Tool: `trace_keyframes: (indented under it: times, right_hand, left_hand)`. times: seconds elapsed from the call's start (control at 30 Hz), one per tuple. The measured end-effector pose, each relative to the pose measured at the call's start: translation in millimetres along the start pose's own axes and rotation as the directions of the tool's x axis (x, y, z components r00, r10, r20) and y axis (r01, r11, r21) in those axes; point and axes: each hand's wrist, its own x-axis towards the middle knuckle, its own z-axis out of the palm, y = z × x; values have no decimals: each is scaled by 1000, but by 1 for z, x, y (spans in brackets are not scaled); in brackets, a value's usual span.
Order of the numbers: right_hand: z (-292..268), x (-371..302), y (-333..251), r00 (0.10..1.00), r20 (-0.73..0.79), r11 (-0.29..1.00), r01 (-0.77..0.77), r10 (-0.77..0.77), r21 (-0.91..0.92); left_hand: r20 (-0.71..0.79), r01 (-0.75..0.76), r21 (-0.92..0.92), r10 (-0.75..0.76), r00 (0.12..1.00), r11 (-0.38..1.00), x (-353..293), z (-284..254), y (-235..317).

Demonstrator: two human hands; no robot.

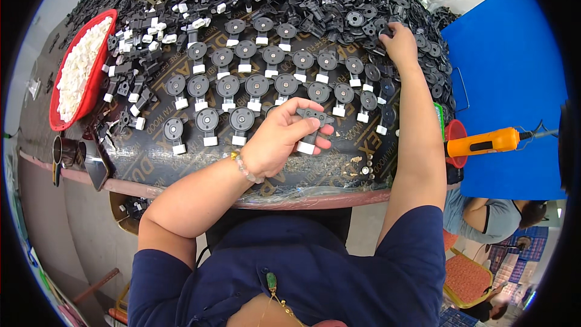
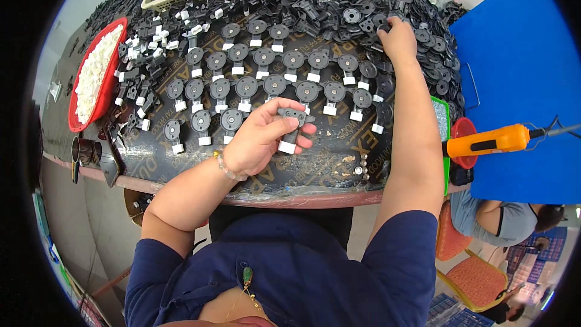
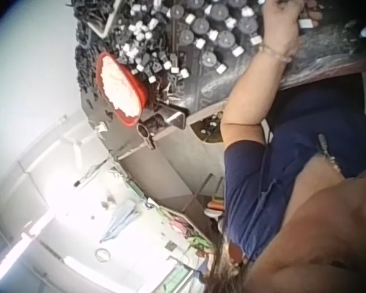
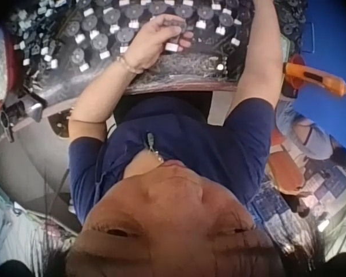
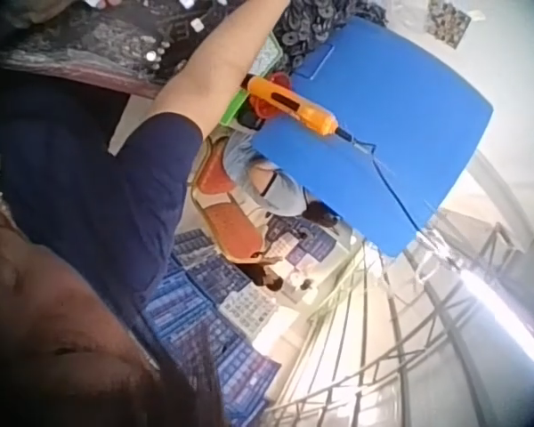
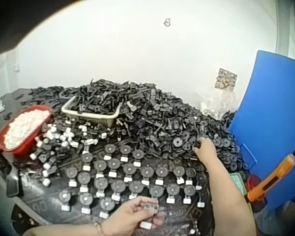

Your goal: Assembling small black plastic components with white inserts by hand on a factory workbench.

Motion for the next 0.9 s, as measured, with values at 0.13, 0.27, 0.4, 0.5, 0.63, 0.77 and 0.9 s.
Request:
trace_keyframes:
  times: [0.13, 0.27, 0.4, 0.5, 0.63, 0.77, 0.9]
  right_hand:
    - [4, -1, -2, 996, 82, 999, -18, 21, -40]
    - [8, -6, 5, 996, 40, 993, 78, -75, -85]
    - [7, -6, 8, 993, 68, 993, 102, -99, -52]
    - [3, -8, 2, 993, 53, 993, 104, -102, -53]
    - [-2, -11, 2, 980, 8, 973, 199, -199, -113]
    - [-4, -5, 4, 969, 65, 963, 243, -237, -114]
    - [-6, 0, 6, 971, 57, 970, 237, -234, -59]
  left_hand:
    - [-18, 2, 14, -2, 1000, 1000, 0, -1, 1]
    - [-15, -5, 23, 6, 1000, 1000, 0, 0, 2]
    - [-28, -1, 29, 2, 1000, 1000, 0, 0, 0]
    - [-30, 1, 28, 0, 1000, 1000, 1, -1, 0]
    - [-26, -12, 22, 12, 1000, 1000, 1, -1, 1]
    - [-21, -16, 27, 17, 1000, 999, -1, -1, 1]
    - [-21, -8, 16, 9, 1000, 1000, 1, -1, 0]
